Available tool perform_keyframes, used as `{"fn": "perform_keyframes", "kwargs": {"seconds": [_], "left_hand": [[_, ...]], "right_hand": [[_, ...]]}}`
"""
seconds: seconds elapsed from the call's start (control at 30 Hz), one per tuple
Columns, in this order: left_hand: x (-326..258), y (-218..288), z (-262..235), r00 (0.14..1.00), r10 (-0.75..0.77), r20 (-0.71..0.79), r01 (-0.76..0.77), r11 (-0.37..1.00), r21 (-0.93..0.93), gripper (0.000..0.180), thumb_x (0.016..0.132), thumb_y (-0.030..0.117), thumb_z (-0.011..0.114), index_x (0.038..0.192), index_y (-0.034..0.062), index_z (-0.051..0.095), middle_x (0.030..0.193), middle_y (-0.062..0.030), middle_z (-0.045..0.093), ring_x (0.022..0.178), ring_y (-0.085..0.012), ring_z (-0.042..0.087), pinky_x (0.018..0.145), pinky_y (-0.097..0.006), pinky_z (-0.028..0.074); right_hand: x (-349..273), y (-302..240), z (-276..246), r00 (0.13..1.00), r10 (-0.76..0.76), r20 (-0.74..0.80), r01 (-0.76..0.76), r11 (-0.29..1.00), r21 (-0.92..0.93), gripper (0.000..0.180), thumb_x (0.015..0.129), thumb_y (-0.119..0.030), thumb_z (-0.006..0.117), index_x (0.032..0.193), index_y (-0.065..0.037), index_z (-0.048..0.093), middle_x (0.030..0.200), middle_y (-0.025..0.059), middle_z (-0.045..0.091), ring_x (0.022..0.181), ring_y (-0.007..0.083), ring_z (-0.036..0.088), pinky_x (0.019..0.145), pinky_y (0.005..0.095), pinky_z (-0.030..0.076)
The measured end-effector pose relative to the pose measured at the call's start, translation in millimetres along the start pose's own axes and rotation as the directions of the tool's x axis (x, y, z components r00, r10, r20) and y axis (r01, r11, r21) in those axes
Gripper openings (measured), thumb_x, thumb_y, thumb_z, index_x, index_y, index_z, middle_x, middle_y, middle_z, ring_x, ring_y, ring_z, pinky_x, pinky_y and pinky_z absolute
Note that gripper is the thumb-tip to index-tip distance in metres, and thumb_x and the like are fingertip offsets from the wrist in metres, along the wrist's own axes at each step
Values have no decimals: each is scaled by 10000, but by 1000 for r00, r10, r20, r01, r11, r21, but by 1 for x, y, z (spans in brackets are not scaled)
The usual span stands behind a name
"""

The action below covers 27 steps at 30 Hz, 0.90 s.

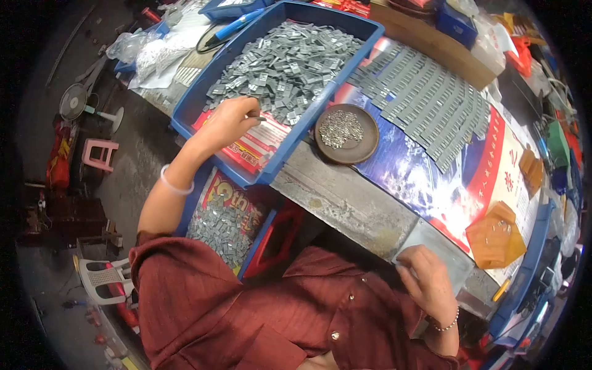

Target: The worker is assembling small metal hardware components into finished units at an industrial workbench.

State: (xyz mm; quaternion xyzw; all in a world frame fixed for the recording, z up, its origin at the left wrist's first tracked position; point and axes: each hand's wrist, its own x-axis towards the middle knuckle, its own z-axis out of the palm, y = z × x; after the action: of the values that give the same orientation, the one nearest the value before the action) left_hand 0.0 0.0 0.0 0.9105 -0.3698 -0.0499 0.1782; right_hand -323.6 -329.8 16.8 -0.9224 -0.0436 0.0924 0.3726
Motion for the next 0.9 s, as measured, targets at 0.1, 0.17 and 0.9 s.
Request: {"fn": "perform_keyframes", "kwargs": {"seconds": [0.1, 0.17, 0.9], "left_hand": [[-34, 66, -12, 970, 66, -233, -110, 977, -180, 124, 765, -8, 631, 872, -6, 569, 833, -168, 605, 756, -360, 600, 644, -405, 474], [-57, 125, 6, 908, 180, -377, -233, 967, -100, 191, 724, -59, 671, 890, -13, 589, 803, -141, 608, 702, -307, 605, 611, -350, 482], [-74, 289, 129, 960, 45, 277, 275, 42, -961, 301, 918, 14, 562, 1209, -54, 533, 1108, -101, 590, 923, -147, 605, 806, -267, 497]], "right_hand": [[2, -19, 25, 992, -17, -128, 41, 981, 190, 151, 758, 34, 634, 904, 16, 599, 857, 127, 617, 787, 270, 614, 718, 318, 483], [2, -22, 26, 990, 40, -134, 14, 923, 384, 162, 802, -13, 645, 957, 0, 599, 895, 118, 628, 813, 233, 630, 701, 311, 494], [-43, 15, 53, 881, 416, -224, 184, 133, 974, 326, 911, 1, 542, 1193, -33, 381, 913, 83, 603, 754, 91, 582, 647, 212, 484]]}}
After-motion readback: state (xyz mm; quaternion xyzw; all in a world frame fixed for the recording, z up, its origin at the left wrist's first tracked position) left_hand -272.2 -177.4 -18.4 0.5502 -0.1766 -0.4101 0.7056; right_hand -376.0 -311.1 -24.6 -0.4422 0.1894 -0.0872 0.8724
